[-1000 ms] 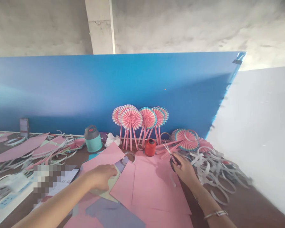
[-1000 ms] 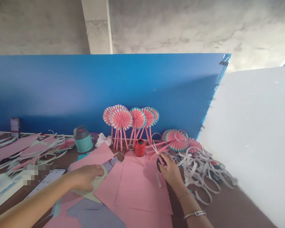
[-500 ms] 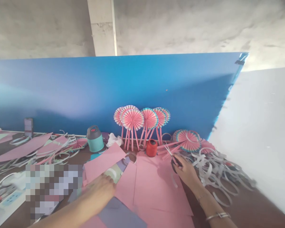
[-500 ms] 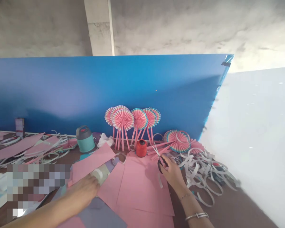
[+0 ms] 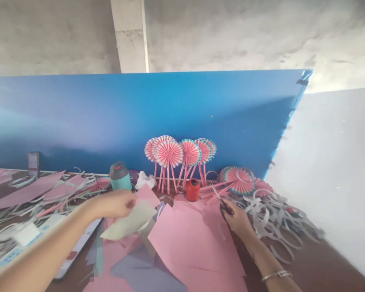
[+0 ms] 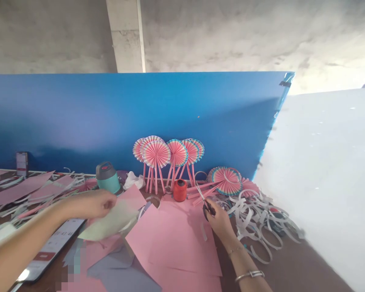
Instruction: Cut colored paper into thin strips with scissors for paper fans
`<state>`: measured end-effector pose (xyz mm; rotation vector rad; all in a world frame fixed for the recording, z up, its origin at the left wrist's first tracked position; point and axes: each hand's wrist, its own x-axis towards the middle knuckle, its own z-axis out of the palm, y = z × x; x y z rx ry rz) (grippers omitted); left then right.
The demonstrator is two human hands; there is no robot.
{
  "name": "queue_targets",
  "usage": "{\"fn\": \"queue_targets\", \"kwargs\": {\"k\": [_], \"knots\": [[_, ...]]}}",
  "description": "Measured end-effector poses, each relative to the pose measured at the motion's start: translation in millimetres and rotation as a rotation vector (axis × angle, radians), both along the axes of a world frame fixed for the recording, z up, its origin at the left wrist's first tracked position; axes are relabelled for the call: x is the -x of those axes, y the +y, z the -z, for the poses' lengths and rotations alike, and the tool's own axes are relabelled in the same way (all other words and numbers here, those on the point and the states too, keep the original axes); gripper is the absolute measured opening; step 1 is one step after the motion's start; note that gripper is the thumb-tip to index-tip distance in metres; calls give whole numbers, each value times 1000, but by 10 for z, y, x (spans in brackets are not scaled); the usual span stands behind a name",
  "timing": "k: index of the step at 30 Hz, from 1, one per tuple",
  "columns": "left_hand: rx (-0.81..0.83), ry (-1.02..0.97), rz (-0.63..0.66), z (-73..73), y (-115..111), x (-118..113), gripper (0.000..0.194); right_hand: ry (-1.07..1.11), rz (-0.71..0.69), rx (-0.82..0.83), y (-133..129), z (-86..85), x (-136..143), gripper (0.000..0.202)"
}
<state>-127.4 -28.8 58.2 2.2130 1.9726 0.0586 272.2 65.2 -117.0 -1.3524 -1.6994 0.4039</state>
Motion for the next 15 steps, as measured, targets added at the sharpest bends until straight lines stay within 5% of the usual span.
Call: {"fn": "queue_targets", "kwargs": {"k": [2, 5, 7, 11, 15], "knots": [[120, -17, -69, -186, 32, 19, 11, 85, 8, -2, 3, -31, 1, 36], [-211, 42, -174, -330, 12, -78, 12, 228, 29, 77, -34, -131, 37, 34], [-493, 7, -214, -266, -23, -249, 14, 339, -4, 208, -96, -221, 96, 34], [-820, -233, 28, 332, -56, -776, 24, 645, -206, 397, -272, -379, 276, 31], [-818, -111, 365, 1146, -6, -1229, 29, 783, -450, 609, -404, -436, 456, 41]]}}
